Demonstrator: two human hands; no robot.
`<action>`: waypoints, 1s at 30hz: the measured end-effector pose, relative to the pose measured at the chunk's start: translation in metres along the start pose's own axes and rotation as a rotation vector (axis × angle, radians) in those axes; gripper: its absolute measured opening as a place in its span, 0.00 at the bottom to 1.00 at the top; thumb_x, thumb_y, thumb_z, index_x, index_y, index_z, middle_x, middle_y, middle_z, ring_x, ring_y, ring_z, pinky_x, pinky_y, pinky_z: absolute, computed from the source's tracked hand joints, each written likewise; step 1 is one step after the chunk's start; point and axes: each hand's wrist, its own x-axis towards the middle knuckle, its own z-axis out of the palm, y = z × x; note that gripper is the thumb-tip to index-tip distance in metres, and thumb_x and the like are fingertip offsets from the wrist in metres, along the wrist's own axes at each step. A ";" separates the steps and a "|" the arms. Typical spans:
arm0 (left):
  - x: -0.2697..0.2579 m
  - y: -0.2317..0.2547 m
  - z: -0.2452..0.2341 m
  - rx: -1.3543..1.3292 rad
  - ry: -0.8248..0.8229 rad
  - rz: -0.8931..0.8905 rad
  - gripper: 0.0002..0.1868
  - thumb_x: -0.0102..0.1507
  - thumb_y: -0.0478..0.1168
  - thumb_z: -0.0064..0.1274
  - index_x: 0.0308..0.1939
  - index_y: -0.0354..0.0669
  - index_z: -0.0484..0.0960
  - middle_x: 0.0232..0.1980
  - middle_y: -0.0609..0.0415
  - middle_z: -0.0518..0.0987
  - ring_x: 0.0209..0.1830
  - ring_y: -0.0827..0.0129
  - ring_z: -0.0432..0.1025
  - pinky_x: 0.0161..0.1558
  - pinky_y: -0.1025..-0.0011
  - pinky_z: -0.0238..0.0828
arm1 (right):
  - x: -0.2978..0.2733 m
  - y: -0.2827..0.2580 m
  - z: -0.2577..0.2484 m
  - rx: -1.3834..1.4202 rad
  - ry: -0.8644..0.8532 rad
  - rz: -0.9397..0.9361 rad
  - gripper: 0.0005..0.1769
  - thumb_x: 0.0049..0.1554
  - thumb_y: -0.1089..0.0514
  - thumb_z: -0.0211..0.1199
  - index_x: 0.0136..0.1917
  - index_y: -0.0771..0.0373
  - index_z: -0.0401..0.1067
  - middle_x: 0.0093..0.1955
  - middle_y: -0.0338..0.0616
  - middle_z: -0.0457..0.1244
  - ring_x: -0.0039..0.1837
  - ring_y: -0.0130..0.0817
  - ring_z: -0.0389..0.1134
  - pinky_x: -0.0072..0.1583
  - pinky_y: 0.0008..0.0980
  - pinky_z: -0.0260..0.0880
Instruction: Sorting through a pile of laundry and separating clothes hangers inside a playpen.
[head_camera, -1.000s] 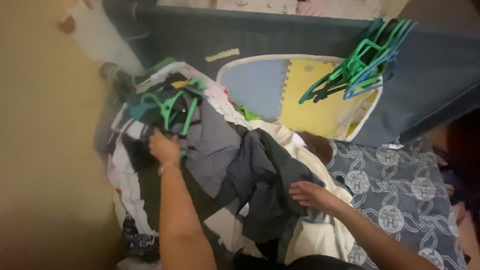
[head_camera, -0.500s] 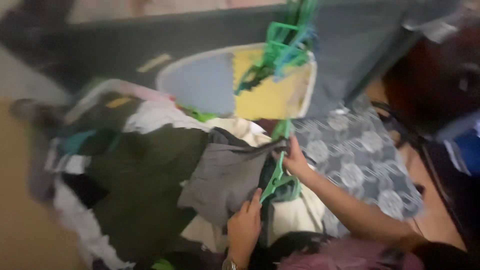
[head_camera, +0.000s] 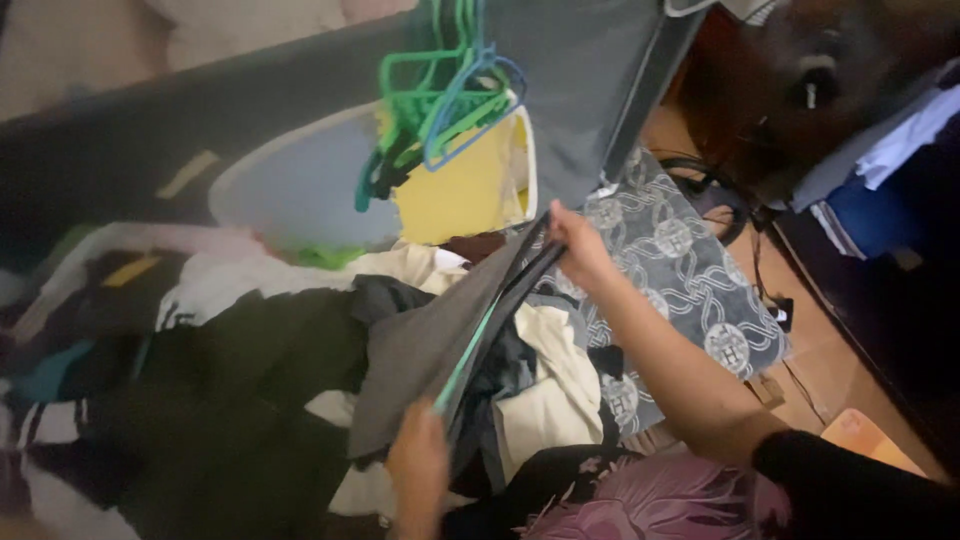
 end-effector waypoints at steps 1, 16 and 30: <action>-0.001 -0.002 -0.006 -0.016 0.079 0.043 0.14 0.68 0.40 0.44 0.55 0.41 0.78 0.48 0.45 0.77 0.46 0.54 0.74 0.48 0.56 0.70 | -0.003 0.043 -0.003 0.552 0.213 0.191 0.07 0.66 0.61 0.53 0.45 0.64 0.65 0.44 0.43 0.57 0.51 0.35 0.56 0.54 0.31 0.57; 0.023 0.029 -0.038 -0.404 0.115 0.024 0.13 0.71 0.41 0.46 0.52 0.37 0.82 0.43 0.44 0.80 0.41 0.52 0.72 0.46 0.61 0.69 | -0.061 -0.007 0.105 1.056 -0.252 0.823 0.19 0.67 0.51 0.56 0.63 0.69 0.68 0.49 0.41 0.63 0.52 0.33 0.65 0.56 0.35 0.69; 0.077 0.121 -0.059 -0.737 -0.053 0.339 0.13 0.72 0.43 0.43 0.47 0.37 0.78 0.33 0.56 0.74 0.31 0.69 0.68 0.35 0.67 0.68 | -0.017 -0.263 -0.037 1.393 -0.188 0.268 0.52 0.57 0.24 0.49 0.77 0.67 0.56 0.75 0.57 0.58 0.76 0.48 0.59 0.76 0.52 0.48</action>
